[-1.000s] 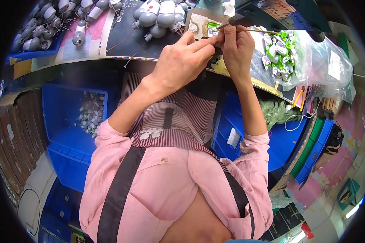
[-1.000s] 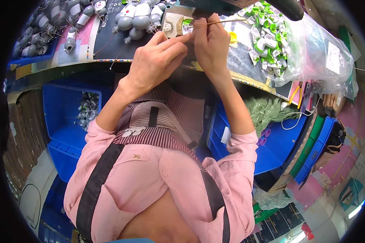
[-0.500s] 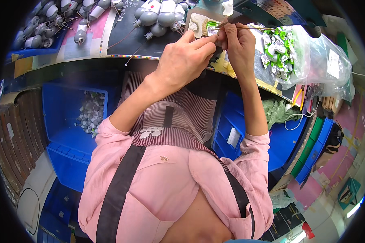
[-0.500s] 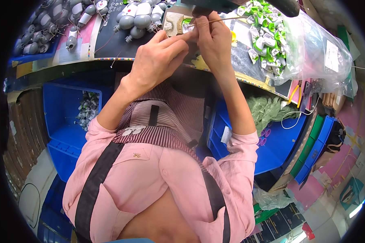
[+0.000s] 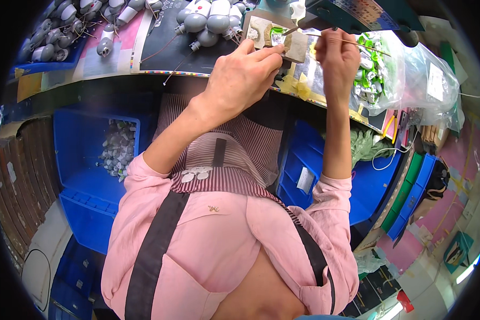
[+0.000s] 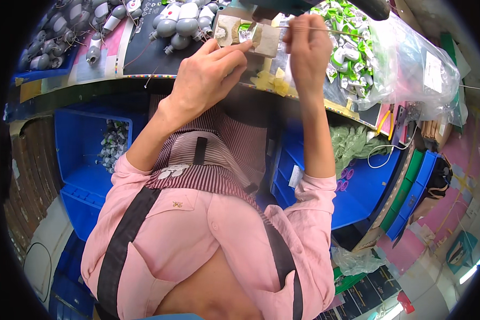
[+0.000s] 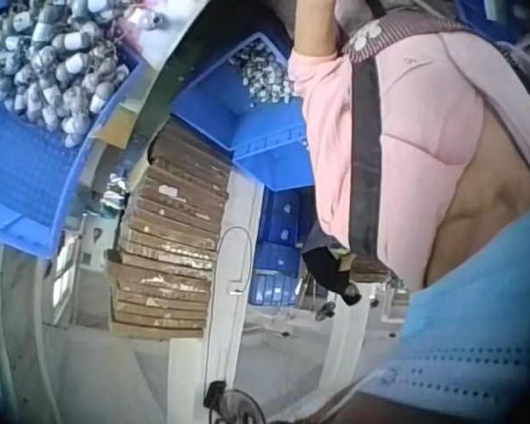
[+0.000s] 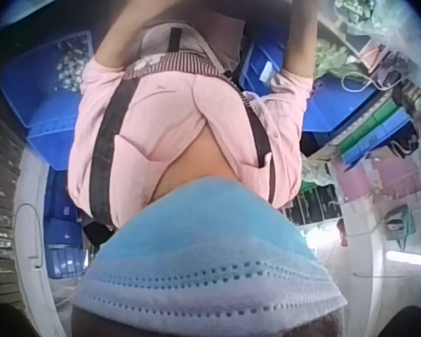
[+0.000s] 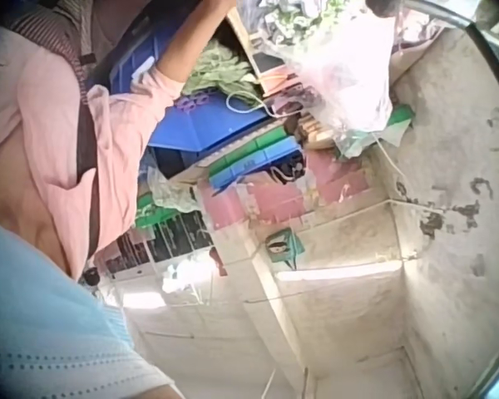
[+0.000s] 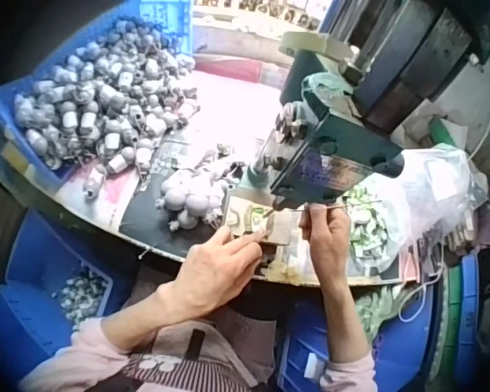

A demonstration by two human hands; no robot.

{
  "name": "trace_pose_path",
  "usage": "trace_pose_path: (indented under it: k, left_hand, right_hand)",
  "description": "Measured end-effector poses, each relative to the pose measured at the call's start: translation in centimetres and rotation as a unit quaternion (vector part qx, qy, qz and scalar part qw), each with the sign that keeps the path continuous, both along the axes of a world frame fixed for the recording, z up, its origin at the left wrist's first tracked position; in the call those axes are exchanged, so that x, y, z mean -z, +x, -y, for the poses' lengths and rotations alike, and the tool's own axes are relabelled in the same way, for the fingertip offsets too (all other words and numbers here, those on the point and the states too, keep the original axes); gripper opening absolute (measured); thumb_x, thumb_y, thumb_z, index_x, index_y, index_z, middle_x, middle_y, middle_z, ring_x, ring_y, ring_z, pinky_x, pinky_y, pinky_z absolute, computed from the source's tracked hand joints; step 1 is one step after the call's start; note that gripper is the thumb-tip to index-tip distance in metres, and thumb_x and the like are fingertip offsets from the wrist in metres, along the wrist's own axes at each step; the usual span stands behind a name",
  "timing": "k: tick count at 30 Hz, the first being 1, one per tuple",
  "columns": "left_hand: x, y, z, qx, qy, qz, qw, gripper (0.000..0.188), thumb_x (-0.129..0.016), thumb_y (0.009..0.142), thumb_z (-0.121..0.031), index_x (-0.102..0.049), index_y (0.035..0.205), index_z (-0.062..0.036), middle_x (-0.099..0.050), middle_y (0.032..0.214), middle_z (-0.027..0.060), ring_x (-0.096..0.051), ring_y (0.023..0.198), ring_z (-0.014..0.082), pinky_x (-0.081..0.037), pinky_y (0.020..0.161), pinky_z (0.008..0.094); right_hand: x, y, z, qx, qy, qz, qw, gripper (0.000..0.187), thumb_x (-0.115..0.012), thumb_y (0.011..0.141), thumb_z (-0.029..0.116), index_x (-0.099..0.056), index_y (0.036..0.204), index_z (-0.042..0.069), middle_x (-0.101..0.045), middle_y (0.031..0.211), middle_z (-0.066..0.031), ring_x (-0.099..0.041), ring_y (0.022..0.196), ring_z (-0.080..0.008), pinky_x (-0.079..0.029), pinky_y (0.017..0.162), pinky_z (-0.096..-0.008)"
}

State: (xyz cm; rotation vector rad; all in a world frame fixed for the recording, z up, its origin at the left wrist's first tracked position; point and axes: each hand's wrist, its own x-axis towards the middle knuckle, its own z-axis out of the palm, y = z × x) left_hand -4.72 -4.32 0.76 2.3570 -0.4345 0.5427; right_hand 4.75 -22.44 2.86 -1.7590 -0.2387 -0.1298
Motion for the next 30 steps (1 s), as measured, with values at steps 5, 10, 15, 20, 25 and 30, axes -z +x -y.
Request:
trace_pose_path:
  k: [5, 10, 15, 20, 25, 30]
  left_hand:
    - [0.2, 0.3, 0.1, 0.008, -0.008, -0.002, 1.0, 0.011, -0.07, 0.084, -0.01, -0.065, 0.093, -0.0066, -0.072, 0.121, 0.0014, -0.065, 0.086, 0.0268, -0.06, 0.066, 0.0371]
    - [0.4, 0.4, 0.1, 0.009, -0.017, 0.003, 1.0, 0.009, -0.07, 0.086, -0.012, -0.065, 0.093, -0.0078, -0.072, 0.121, 0.0028, -0.065, 0.086, 0.0265, -0.06, 0.066, 0.037]
    - [0.4, 0.4, 0.0, 0.009, -0.016, -0.003, 1.0, 0.009, -0.07, 0.086, -0.012, -0.065, 0.093, -0.0085, -0.073, 0.12, 0.0029, -0.065, 0.085, 0.0263, -0.06, 0.066, 0.0366]
    - [0.2, 0.2, 0.1, 0.001, -0.013, -0.003, 1.0, 0.009, -0.07, 0.085, -0.012, -0.066, 0.092, -0.0081, -0.072, 0.121, 0.0014, -0.065, 0.085, 0.0259, -0.06, 0.066, 0.0365]
    - [0.2, 0.1, 0.1, -0.003, -0.015, -0.015, 1.0, 0.011, -0.071, 0.083, -0.012, -0.065, 0.092, -0.0076, -0.071, 0.122, -0.0006, -0.064, 0.085, 0.0258, -0.06, 0.065, 0.0365]
    - [0.4, 0.1, 0.0, 0.007, -0.015, -0.026, 1.0, 0.013, -0.072, 0.082, -0.011, -0.066, 0.093, -0.0075, -0.071, 0.116, -0.0027, -0.064, 0.086, 0.0264, -0.06, 0.065, 0.0374]
  right_hand:
    - [2.2, 1.6, 5.4, 0.098, -0.158, 0.023, 0.982, 0.035, -0.056, 0.107, 0.029, -0.063, 0.082, 0.005, -0.053, 0.064, 0.0037, -0.044, 0.057, -0.0034, -0.035, 0.052, -0.0206]
    - [4.6, 1.0, 6.2, 0.107, -0.249, 0.045, 0.961, 0.036, -0.056, 0.107, 0.029, -0.063, 0.083, 0.004, -0.056, 0.066, 0.0021, -0.046, 0.059, -0.0051, -0.038, 0.055, -0.0241]
    - [4.1, 1.3, 5.8, 0.092, -0.155, 0.038, 0.983, 0.036, -0.055, 0.107, 0.029, -0.063, 0.084, 0.004, -0.058, 0.067, 0.0006, -0.048, 0.059, -0.0042, -0.038, 0.053, -0.0203]
    - [0.4, -0.6, 1.0, -0.025, 0.151, -0.097, 0.983, 0.029, -0.055, 0.107, 0.027, -0.063, 0.09, 0.005, -0.063, 0.068, -0.0024, -0.055, 0.052, -0.0062, -0.039, 0.042, -0.0194]
    - [2.1, -1.0, -1.1, -0.044, 0.065, -0.081, 0.994, 0.029, -0.055, 0.107, 0.022, -0.066, 0.093, -0.002, -0.065, 0.071, -0.0045, -0.056, 0.055, -0.0077, -0.041, 0.046, -0.0219]
    - [3.3, -1.2, -2.2, -0.034, -0.065, 0.026, 0.997, 0.037, -0.058, 0.105, 0.019, -0.067, 0.078, -0.005, -0.062, 0.071, -0.0032, -0.056, 0.059, -0.0084, -0.044, 0.053, -0.0226]
